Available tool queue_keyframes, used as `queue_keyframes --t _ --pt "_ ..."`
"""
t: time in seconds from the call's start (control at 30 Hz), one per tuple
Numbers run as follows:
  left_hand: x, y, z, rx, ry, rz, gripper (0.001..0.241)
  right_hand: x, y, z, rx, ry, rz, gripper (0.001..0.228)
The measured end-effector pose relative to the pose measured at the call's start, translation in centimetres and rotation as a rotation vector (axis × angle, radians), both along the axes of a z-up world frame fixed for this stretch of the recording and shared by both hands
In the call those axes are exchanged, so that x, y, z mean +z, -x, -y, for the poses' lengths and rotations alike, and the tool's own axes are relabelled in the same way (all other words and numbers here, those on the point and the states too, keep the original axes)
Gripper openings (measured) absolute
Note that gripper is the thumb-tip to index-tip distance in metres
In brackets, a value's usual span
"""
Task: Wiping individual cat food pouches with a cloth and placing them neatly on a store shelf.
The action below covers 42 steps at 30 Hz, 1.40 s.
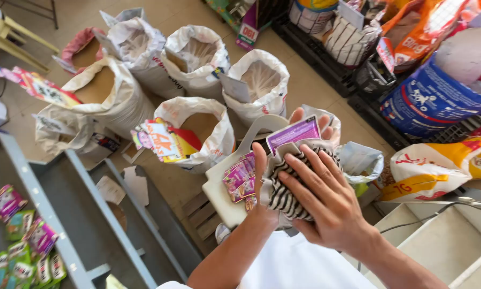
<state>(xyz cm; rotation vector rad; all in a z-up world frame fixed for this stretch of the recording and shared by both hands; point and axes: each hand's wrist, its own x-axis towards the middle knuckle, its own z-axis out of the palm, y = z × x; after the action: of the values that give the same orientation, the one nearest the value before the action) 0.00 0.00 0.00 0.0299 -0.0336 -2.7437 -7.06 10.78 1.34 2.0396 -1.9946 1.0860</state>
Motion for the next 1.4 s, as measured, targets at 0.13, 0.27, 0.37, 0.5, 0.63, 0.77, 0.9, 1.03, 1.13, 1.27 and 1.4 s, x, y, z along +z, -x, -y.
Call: queue_keyframes --t 0.13,0.27,0.37,0.5,0.63,0.77,0.9,1.03,1.13,1.27,1.4 --pt "-6.6 1.9 -4.3 -0.068 0.197 -0.052 0.073 2.0 4.3 -1.0 -0.128 0.01 0.125 0.054" --pt "-3.4 5.6 -4.5 -0.135 0.056 -0.083 0.072 0.7 5.1 -4.0 -0.201 -0.046 0.079 0.054" --pt "-3.2 6.8 -5.9 -0.174 0.091 -0.1 0.085 0.0 6.5 -5.6 -0.215 -0.065 0.075 0.052" --pt "-7.9 6.8 -8.4 -0.274 0.154 0.054 0.073 1.9 8.1 -6.4 -0.303 -0.082 0.15 0.053" --pt "-4.4 9.9 -7.4 -0.279 -0.052 -0.114 0.099 -1.9 7.4 -7.6 -0.255 -0.101 0.071 0.049" --pt "-8.1 7.9 -8.8 -0.277 0.258 0.078 0.094 -0.6 9.3 -6.3 -0.257 -0.075 0.315 0.049" --pt "-12.7 6.1 -8.2 0.046 -0.053 0.446 0.094 -4.5 7.7 -3.3 -0.066 -0.057 0.608 0.065" --pt "-12.2 2.5 -3.7 0.461 0.091 0.423 0.089 -9.0 4.2 -1.2 0.133 -0.174 0.873 0.079" --pt "-12.0 -1.9 -3.2 0.67 0.23 0.622 0.064 -13.0 3.4 0.4 0.2 -0.391 1.135 0.034" --pt "-13.0 -9.1 -3.4 0.925 0.427 0.892 0.071 -20.3 3.1 2.4 0.137 -0.668 1.443 0.016" --pt "-13.1 -14.9 -4.0 1.022 0.525 0.939 0.06 -23.8 -0.5 4.1 0.018 -0.783 1.689 0.041"
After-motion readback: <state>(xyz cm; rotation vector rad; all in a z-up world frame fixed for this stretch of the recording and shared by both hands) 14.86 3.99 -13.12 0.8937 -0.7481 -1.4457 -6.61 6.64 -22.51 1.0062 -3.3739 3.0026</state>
